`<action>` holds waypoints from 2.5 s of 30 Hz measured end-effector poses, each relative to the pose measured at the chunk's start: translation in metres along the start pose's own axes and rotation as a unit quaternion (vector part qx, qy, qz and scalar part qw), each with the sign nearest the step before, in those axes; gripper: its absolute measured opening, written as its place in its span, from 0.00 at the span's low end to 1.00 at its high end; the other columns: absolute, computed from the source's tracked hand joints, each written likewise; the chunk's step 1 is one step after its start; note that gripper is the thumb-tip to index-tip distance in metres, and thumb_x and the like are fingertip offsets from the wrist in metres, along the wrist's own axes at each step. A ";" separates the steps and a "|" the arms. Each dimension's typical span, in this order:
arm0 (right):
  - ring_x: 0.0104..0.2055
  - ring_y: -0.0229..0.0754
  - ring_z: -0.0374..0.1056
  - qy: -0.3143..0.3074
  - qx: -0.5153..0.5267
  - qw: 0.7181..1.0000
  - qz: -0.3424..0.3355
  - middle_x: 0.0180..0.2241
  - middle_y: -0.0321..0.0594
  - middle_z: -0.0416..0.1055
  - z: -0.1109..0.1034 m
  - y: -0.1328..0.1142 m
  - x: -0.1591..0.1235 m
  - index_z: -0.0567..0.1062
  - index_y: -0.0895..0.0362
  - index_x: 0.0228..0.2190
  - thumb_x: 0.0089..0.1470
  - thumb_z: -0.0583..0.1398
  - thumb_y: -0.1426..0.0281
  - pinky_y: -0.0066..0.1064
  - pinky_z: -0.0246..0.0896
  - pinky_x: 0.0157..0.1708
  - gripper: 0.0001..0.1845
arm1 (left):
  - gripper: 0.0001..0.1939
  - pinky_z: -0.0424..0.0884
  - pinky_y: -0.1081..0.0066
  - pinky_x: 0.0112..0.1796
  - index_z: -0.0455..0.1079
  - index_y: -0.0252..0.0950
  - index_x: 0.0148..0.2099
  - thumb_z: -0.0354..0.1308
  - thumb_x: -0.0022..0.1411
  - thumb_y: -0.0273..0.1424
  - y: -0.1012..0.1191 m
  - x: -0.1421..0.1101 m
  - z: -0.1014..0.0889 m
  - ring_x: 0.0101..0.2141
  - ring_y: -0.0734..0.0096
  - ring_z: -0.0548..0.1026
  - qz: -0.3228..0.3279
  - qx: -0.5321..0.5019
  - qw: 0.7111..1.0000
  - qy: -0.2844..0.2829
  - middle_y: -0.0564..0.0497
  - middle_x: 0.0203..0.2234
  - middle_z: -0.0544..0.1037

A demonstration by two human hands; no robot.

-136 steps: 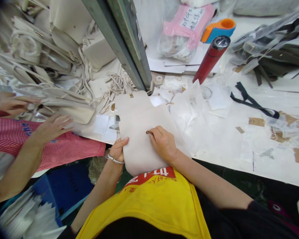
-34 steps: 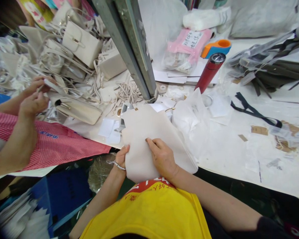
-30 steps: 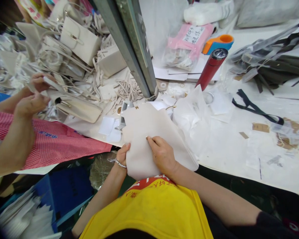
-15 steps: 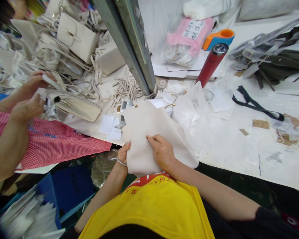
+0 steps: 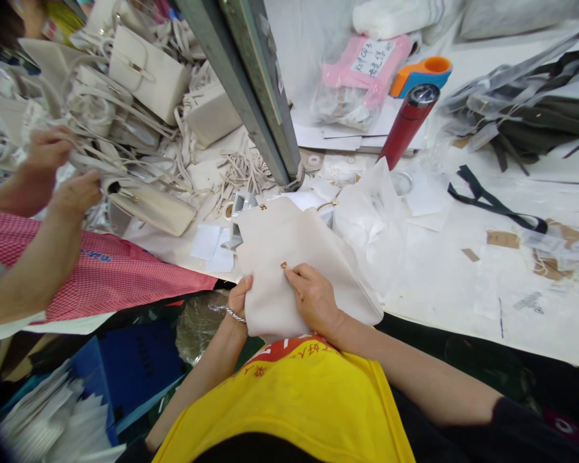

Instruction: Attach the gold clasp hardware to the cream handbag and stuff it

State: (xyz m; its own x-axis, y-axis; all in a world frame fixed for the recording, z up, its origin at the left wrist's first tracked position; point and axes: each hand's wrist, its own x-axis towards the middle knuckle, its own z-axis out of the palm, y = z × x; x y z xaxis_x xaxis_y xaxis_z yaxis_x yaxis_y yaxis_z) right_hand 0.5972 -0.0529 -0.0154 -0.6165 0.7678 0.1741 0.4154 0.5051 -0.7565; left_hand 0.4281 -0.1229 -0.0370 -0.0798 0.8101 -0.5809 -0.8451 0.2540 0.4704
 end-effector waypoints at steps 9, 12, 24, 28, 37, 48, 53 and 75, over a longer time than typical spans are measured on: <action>0.35 0.38 0.62 -0.004 0.029 1.000 -0.002 0.32 0.41 0.66 -0.001 -0.001 0.002 0.69 0.55 0.40 0.53 0.47 0.74 0.30 0.61 0.34 0.15 | 0.19 0.67 0.60 0.43 0.66 0.28 0.42 0.57 0.47 0.31 0.000 -0.003 0.005 0.36 0.57 0.73 0.007 0.020 1.000 0.012 0.43 0.31 0.76; 0.34 0.37 0.63 0.005 0.067 0.998 0.013 0.31 0.40 0.66 -0.003 -0.001 0.003 0.69 0.55 0.39 0.53 0.48 0.73 0.29 0.61 0.34 0.15 | 0.16 0.67 0.61 0.43 0.67 0.28 0.39 0.58 0.46 0.31 0.002 -0.005 0.010 0.34 0.59 0.73 0.016 0.025 0.999 0.014 0.44 0.29 0.76; 0.32 0.36 0.64 0.075 -0.094 0.991 0.054 0.32 0.40 0.67 -0.009 -0.010 0.015 0.69 0.56 0.34 0.53 0.51 0.68 0.27 0.57 0.29 0.10 | 0.14 0.70 0.62 0.39 0.68 0.28 0.36 0.59 0.45 0.29 0.003 -0.002 0.009 0.31 0.60 0.74 0.037 0.031 0.999 0.014 0.44 0.25 0.76; 0.27 0.34 0.61 0.077 -0.194 0.978 0.013 0.28 0.39 0.67 -0.006 -0.009 0.015 0.71 0.56 0.32 0.54 0.49 0.67 0.27 0.50 0.24 0.11 | 0.17 0.69 0.60 0.39 0.67 0.27 0.39 0.60 0.44 0.29 0.003 -0.001 0.007 0.32 0.58 0.74 0.028 0.027 0.999 0.005 0.44 0.27 0.76; 0.24 0.36 0.55 0.030 -0.324 0.939 -0.108 0.23 0.40 0.64 -0.009 -0.008 0.020 0.68 0.57 0.25 0.55 0.47 0.72 0.32 0.43 0.24 0.13 | 0.20 0.67 0.60 0.42 0.66 0.27 0.41 0.60 0.43 0.29 0.006 0.000 0.006 0.36 0.56 0.72 0.019 0.026 0.999 -0.007 0.43 0.31 0.76; 0.24 0.37 0.54 -0.053 -0.276 0.937 -0.205 0.23 0.40 0.63 -0.026 -0.002 0.036 0.69 0.57 0.25 0.52 0.48 0.75 0.33 0.44 0.24 0.11 | 0.20 0.67 0.60 0.42 0.66 0.28 0.42 0.59 0.44 0.29 0.007 0.002 0.006 0.37 0.56 0.72 0.020 0.028 0.999 -0.019 0.43 0.31 0.76; 0.25 0.35 0.55 -0.061 -0.229 0.951 -0.199 0.23 0.38 0.64 -0.032 -0.001 0.053 0.68 0.57 0.22 0.50 0.49 0.74 0.30 0.47 0.24 0.10 | 0.19 0.67 0.61 0.42 0.67 0.27 0.40 0.60 0.43 0.28 0.008 0.001 0.009 0.35 0.58 0.73 0.031 0.027 0.999 -0.019 0.44 0.30 0.76; 0.18 0.31 0.59 -0.070 0.334 0.909 0.240 0.18 0.33 0.66 -0.057 0.007 0.050 0.69 0.60 0.29 0.44 0.56 0.66 0.23 0.51 0.17 0.10 | 0.18 0.69 0.63 0.40 0.67 0.27 0.39 0.61 0.43 0.29 0.011 0.005 0.010 0.32 0.61 0.74 0.030 0.048 0.998 -0.017 0.45 0.28 0.76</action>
State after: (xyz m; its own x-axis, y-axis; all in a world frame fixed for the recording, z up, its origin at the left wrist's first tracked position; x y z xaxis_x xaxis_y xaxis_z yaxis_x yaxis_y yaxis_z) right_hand 0.6074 0.0119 0.0239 -0.5704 0.7546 -0.3243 0.1890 -0.2637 -0.9459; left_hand 0.4235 -0.1106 -0.0279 -0.1103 0.8420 -0.5281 -0.7846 0.2524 0.5663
